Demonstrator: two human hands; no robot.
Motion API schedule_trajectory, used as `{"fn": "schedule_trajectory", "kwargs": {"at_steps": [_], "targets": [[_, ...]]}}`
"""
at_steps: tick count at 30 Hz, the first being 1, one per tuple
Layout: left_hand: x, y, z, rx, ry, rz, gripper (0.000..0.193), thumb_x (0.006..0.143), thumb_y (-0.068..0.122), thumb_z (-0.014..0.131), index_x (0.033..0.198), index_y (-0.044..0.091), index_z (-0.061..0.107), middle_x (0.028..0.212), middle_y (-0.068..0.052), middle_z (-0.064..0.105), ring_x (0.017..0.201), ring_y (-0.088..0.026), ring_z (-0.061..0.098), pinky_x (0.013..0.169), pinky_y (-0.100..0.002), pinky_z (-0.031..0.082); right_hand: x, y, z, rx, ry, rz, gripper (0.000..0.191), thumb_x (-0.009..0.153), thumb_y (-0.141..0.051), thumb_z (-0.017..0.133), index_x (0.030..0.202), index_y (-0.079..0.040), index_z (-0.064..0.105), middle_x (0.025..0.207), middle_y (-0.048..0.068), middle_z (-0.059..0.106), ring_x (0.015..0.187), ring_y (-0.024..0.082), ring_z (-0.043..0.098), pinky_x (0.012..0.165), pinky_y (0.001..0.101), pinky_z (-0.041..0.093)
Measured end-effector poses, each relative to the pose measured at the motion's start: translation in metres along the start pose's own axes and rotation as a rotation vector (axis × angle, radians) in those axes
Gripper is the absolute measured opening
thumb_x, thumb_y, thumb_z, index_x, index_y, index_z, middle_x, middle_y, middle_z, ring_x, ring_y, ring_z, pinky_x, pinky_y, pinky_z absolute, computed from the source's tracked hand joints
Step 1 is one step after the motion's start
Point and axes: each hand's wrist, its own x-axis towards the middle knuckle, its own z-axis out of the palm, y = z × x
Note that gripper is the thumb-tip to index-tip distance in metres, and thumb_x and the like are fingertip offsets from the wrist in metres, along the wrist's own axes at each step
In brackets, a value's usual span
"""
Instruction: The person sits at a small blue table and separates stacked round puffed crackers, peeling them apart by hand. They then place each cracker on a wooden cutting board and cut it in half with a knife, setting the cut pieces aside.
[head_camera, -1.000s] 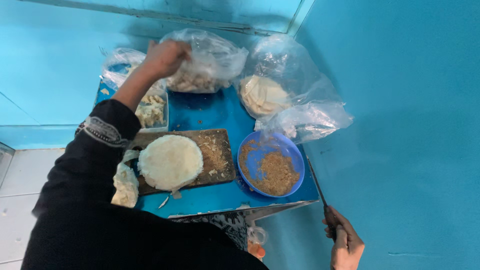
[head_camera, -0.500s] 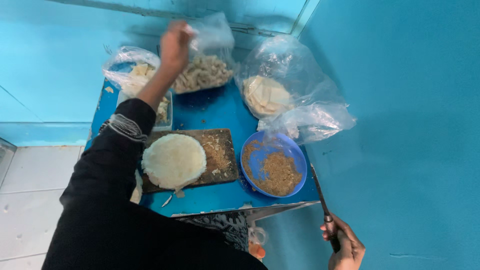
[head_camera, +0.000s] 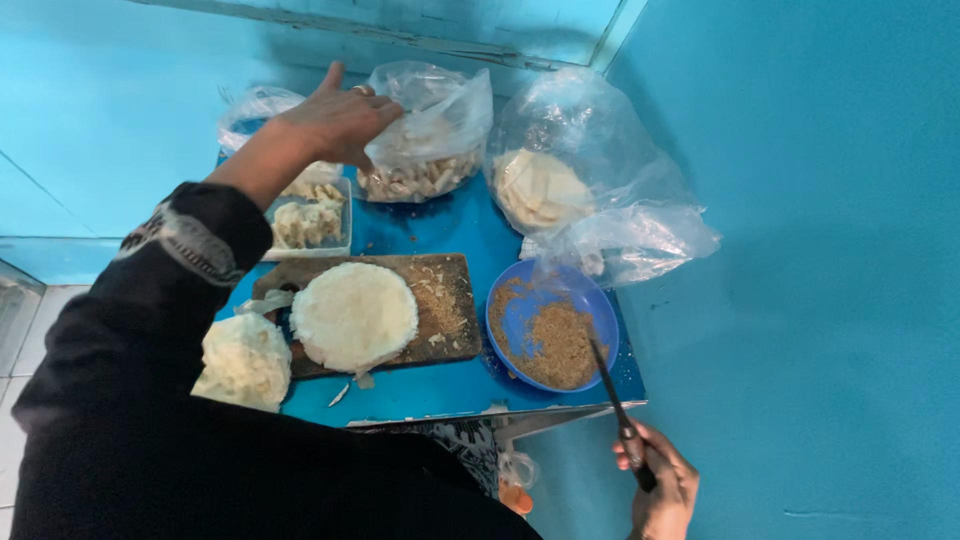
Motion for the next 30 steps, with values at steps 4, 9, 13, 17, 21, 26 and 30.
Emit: {"fn": "schedule_trajectory", "kwargs": {"at_steps": [4, 9, 13, 17, 21, 26, 30], "targets": [[0.015, -0.001, -0.008, 0.493, 0.118, 0.057, 0.036, 0.097, 0.012, 0.068, 0.130, 0.027, 0.069, 0.108, 0.002, 0.073, 0.119, -0.022, 0.068, 0.123, -0.064, 0.027, -0.002, 0.011, 0.017, 0.004, -0.043, 0.068, 0.045, 0.087, -0.007, 0.045, 0.117, 0.019, 0.067, 0.093, 0.029, 0.073, 0.078, 0.032, 0.070, 0.070, 0.0395, 0.054], [0.022, 0.022, 0.000, 0.525, 0.235, 0.187, 0.030, 0.090, 0.018, 0.072, 0.118, 0.027, 0.068, 0.107, 0.003, 0.071, 0.114, -0.021, 0.068, 0.122, -0.059, 0.030, -0.011, 0.004, 0.034, 0.059, -0.069, 0.069, 0.045, 0.088, -0.008, 0.046, 0.117, 0.020, 0.067, 0.087, 0.026, 0.071, 0.073, 0.029, 0.065, 0.071, 0.0386, 0.053], [-0.008, 0.013, 0.000, 0.388, 0.224, 0.040, 0.046, 0.090, 0.004, 0.076, 0.132, 0.020, 0.067, 0.113, 0.002, 0.070, 0.117, -0.022, 0.066, 0.119, -0.060, 0.035, -0.016, -0.008, 0.061, 0.075, -0.135, 0.130, 0.045, 0.096, -0.012, 0.047, 0.126, 0.016, 0.067, 0.087, 0.023, 0.073, 0.071, 0.023, 0.063, 0.067, 0.0345, 0.050], [-0.025, 0.018, -0.006, 0.093, 0.281, 0.010, 0.086, 0.070, 0.012, 0.077, 0.154, 0.008, 0.058, 0.126, -0.012, 0.065, 0.118, -0.032, 0.062, 0.104, -0.064, 0.036, -0.014, -0.028, 0.113, -0.137, -0.307, 0.143, 0.043, 0.100, -0.010, 0.054, 0.142, 0.000, 0.060, 0.094, 0.015, 0.069, 0.073, 0.016, 0.058, 0.065, 0.0313, 0.050], [-0.077, 0.042, -0.009, 0.127, 0.314, -0.044, 0.059, 0.083, 0.012, 0.069, 0.141, 0.008, 0.064, 0.138, -0.012, 0.062, 0.129, -0.029, 0.061, 0.111, -0.060, 0.037, -0.025, -0.060, 0.171, -0.390, -0.485, 0.115, 0.051, 0.098, -0.011, 0.058, 0.148, -0.014, 0.054, 0.109, 0.006, 0.069, 0.074, 0.013, 0.060, 0.063, 0.0305, 0.052], [-0.182, 0.108, -0.007, 0.006, -0.067, -0.069, 0.027, 0.086, 0.024, 0.068, 0.109, 0.010, 0.069, 0.123, -0.010, 0.064, 0.117, -0.028, 0.062, 0.111, -0.058, 0.039, -0.037, -0.094, 0.230, -0.652, -0.688, -0.263, 0.047, 0.103, -0.014, 0.059, 0.150, -0.012, 0.054, 0.103, 0.011, 0.065, 0.081, 0.021, 0.062, 0.070, 0.0352, 0.050], [-0.235, 0.154, 0.001, -0.114, 0.034, -0.115, 0.040, 0.080, 0.018, 0.063, 0.118, 0.007, 0.068, 0.126, -0.010, 0.064, 0.123, -0.027, 0.059, 0.108, -0.052, 0.041, -0.040, -0.097, 0.262, -0.672, -0.773, -0.274, 0.048, 0.105, -0.012, 0.055, 0.153, -0.012, 0.049, 0.104, 0.014, 0.064, 0.084, 0.027, 0.063, 0.072, 0.0384, 0.050]]}}
